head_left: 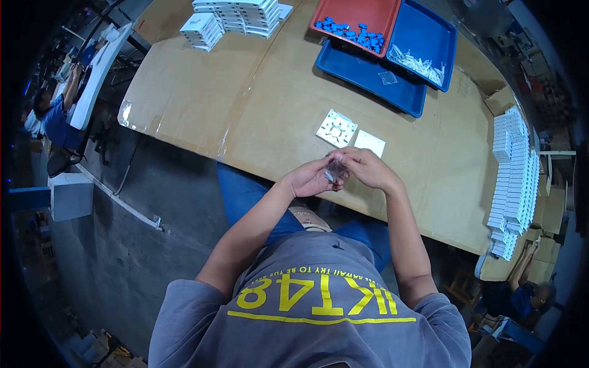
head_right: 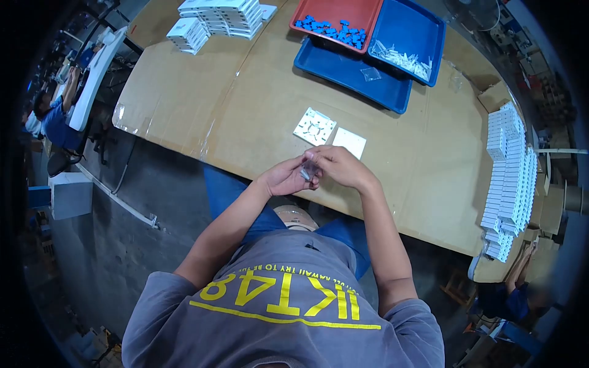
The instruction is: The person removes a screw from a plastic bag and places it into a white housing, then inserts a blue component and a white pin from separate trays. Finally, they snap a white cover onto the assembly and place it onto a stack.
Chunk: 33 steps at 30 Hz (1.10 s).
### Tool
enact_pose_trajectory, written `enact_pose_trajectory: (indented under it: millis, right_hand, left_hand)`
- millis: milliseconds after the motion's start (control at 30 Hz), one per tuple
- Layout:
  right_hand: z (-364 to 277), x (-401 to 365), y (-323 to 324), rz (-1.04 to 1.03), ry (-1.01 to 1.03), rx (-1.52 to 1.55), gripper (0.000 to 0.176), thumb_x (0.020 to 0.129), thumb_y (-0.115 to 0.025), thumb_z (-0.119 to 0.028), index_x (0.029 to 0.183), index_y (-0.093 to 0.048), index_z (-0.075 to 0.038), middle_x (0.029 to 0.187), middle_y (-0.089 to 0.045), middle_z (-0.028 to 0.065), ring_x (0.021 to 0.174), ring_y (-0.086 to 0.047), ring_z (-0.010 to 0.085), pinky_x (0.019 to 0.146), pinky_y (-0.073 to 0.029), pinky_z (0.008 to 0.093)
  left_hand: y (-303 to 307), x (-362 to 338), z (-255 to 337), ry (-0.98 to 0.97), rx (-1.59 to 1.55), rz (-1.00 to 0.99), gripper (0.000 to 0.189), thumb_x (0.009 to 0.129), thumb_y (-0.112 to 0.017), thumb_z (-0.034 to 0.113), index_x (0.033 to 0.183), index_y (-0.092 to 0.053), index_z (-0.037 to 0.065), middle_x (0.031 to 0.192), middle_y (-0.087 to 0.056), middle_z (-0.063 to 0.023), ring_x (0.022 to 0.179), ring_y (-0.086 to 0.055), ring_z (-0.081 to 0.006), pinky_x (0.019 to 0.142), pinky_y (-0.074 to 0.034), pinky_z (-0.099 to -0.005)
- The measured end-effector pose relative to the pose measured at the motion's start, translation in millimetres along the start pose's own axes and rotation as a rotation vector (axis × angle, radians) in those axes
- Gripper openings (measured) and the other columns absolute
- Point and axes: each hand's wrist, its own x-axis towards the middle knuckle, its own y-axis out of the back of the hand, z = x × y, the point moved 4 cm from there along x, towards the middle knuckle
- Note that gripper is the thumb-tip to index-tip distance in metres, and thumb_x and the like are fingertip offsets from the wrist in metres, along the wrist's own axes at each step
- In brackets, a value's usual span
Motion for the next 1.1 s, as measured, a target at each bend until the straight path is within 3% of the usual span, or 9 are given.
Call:
enact_pose_trajectory:
  millis: [167, 267, 333, 367, 533, 667, 833, 933, 1100]
  right_hand:
    - [-9, -2, -14, -0.105, 0.042, -0.061, 0.039, 0.111, -0.054, -0.03, 0.123, -0.069, 0.005, 0.125, -0.07, 0.0121, 0.102, -0.066, 0.0175, 0.091, -0.055, 0.0322]
    - [0, 0, -4, -0.063, 0.071, -0.069, 0.038, 0.111, -0.055, -0.029, 0.126, -0.069, 0.004, 0.125, -0.071, 0.0116, 0.103, -0.067, 0.0165, 0.091, -0.055, 0.0329]
    - [8, 3, 9, -0.037, 0.037, -0.002, 0.038, 0.111, -0.056, -0.029, 0.125, -0.071, 0.002, 0.124, -0.072, 0.0112, 0.102, -0.067, 0.0155, 0.09, -0.055, 0.033]
    - [10, 3, 19, 0.06, 0.041, 0.194, 0.034, 0.109, -0.059, -0.029, 0.12, -0.074, 0.0, 0.116, -0.075, 0.0089, 0.098, -0.066, 0.0137, 0.087, -0.055, 0.0326]
    - [17, 23, 125, 0.55, 0.201, -0.11, 0.024, 0.105, -0.064, -0.02, 0.111, -0.076, -0.001, 0.101, -0.077, 0.0051, 0.093, -0.066, 0.0111, 0.083, -0.054, 0.0285]
    - [29, 42, 220, 0.935, 0.259, -0.247, 0.019, 0.1, -0.066, -0.016, 0.111, -0.075, -0.002, 0.097, -0.077, 0.0137, 0.09, -0.073, 0.0202, 0.081, -0.056, 0.0338]
    - [20, 39, 306, 1.306, 0.046, -0.657, 0.021, 0.095, -0.064, -0.017, 0.11, -0.076, -0.01, 0.104, -0.077, 0.0165, 0.098, -0.073, 0.0377, 0.085, -0.058, 0.0472]
    - [34, 40, 340, 1.263, -0.153, -0.616, 0.022, 0.093, -0.068, -0.021, 0.11, -0.076, -0.01, 0.104, -0.077, 0.0166, 0.098, -0.073, 0.0379, 0.085, -0.058, 0.048]
    - [33, 48, 338, 1.226, -0.244, -0.769, 0.019, 0.087, -0.075, -0.028, 0.092, -0.076, -0.009, 0.095, -0.077, 0.0147, 0.095, -0.074, 0.0364, 0.083, -0.058, 0.0469]
  left_hand:
    - [-8, 0, 3, -0.033, 0.085, 0.062, 0.034, 0.108, -0.053, 0.031, 0.135, -0.055, 0.011, 0.115, -0.065, -0.006, 0.099, -0.063, -0.0192, 0.096, -0.05, -0.0386]
    - [3, 2, 0, -0.014, 0.069, -0.008, 0.034, 0.11, -0.05, 0.038, 0.13, -0.058, 0.012, 0.113, -0.066, -0.0066, 0.097, -0.064, -0.0207, 0.094, -0.051, -0.0383]
    - [-1, 3, 0, 0.009, -0.019, -0.017, 0.044, 0.111, -0.046, 0.043, 0.135, -0.057, 0.009, 0.114, -0.067, -0.0079, 0.096, -0.065, -0.0214, 0.094, -0.051, -0.0387]
    - [-3, 4, 1, 0.02, -0.063, -0.021, 0.048, 0.112, -0.044, 0.046, 0.138, -0.057, 0.008, 0.115, -0.068, -0.0086, 0.096, -0.066, -0.0218, 0.094, -0.052, -0.0389]
    - [-9, 3, 5, 0.057, -0.084, -0.041, 0.07, 0.112, -0.038, 0.052, 0.155, -0.044, -0.003, 0.121, -0.069, -0.0112, 0.096, -0.067, -0.0217, 0.095, -0.052, -0.0392]
    - [-14, 3, 7, 0.066, -0.094, -0.019, 0.066, 0.112, -0.04, 0.048, 0.155, -0.044, -0.003, 0.121, -0.069, -0.0106, 0.093, -0.066, -0.0208, 0.095, -0.052, -0.0382]
    - [-14, 2, 6, 0.083, -0.06, 0.009, 0.061, 0.114, -0.04, 0.042, 0.156, -0.041, -0.002, 0.119, -0.067, -0.0087, 0.09, -0.064, -0.0178, 0.091, -0.051, -0.0353]
    - [-17, 2, 7, 0.087, -0.059, 0.017, 0.059, 0.114, -0.04, 0.04, 0.157, -0.04, -0.001, 0.119, -0.065, -0.0079, 0.09, -0.063, -0.0167, 0.09, -0.051, -0.0339]
    - [-17, 4, 7, 0.108, -0.067, -0.001, 0.059, 0.114, -0.041, 0.039, 0.157, -0.04, -0.001, 0.119, -0.065, -0.0073, 0.091, -0.062, -0.0163, 0.09, -0.05, -0.0342]
